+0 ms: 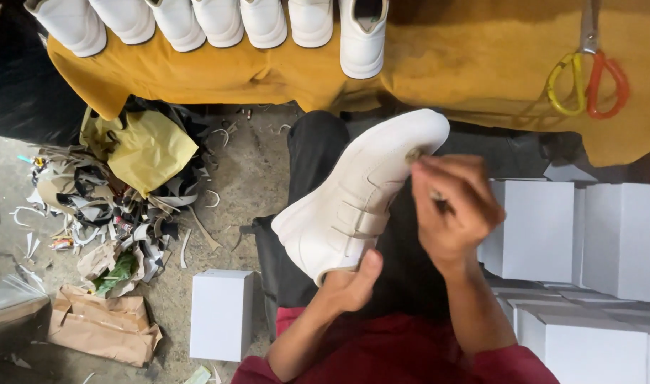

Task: The person pours liquid from a bottle onto a cloth, then uses the cloth to wipe the exterior of a white shoe. The person rotates the shoe to clean multiple sides, including the sole and upper, while seated on the floor.

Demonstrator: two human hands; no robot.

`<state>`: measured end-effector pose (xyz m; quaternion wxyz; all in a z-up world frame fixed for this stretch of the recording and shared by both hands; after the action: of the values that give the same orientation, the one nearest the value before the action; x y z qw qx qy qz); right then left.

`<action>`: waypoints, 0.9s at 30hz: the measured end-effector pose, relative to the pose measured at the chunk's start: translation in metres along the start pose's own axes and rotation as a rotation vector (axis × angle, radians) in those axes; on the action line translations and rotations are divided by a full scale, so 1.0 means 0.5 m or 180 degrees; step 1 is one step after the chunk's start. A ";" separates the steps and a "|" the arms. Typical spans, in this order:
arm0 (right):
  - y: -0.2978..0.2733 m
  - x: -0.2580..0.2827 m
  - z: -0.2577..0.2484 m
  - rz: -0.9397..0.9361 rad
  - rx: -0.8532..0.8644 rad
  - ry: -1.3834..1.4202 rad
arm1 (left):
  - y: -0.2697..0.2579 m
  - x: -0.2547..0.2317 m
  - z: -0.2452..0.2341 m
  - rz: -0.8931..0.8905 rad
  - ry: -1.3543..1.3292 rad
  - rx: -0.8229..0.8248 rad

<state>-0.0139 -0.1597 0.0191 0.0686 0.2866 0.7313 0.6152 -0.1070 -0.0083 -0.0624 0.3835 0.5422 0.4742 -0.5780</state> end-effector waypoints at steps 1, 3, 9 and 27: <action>0.009 0.018 0.007 0.0024 0.0029 0.0003 | 0.004 -0.005 -0.001 -0.0031 -0.0021 0.0000; 0.031 0.052 0.028 -0.0025 0.0325 0.0329 | 0.020 -0.020 -0.006 0.0120 0.0382 0.0036; 0.023 0.006 0.028 0.0101 0.0565 0.0291 | 0.029 0.014 -0.032 -0.1161 0.0980 0.0837; -0.290 -0.063 0.078 0.1828 0.0180 -0.0484 | 0.175 -0.138 -0.018 -0.3970 -0.1792 -0.0509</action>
<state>-0.0188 -0.1531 -0.1340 -0.0618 0.5288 0.6298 0.5656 -0.0127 -0.0267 -0.0054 0.1266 -0.0327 0.6211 -0.7727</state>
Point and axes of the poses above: each hand's wrist, its own y-axis towards the middle knuckle, its own z-axis out of the palm, x = y × z, the point moved 2 cm from there along y, towards the middle knuckle, and after that the axes turned 15 degrees about -z, right-handed, at the moved point
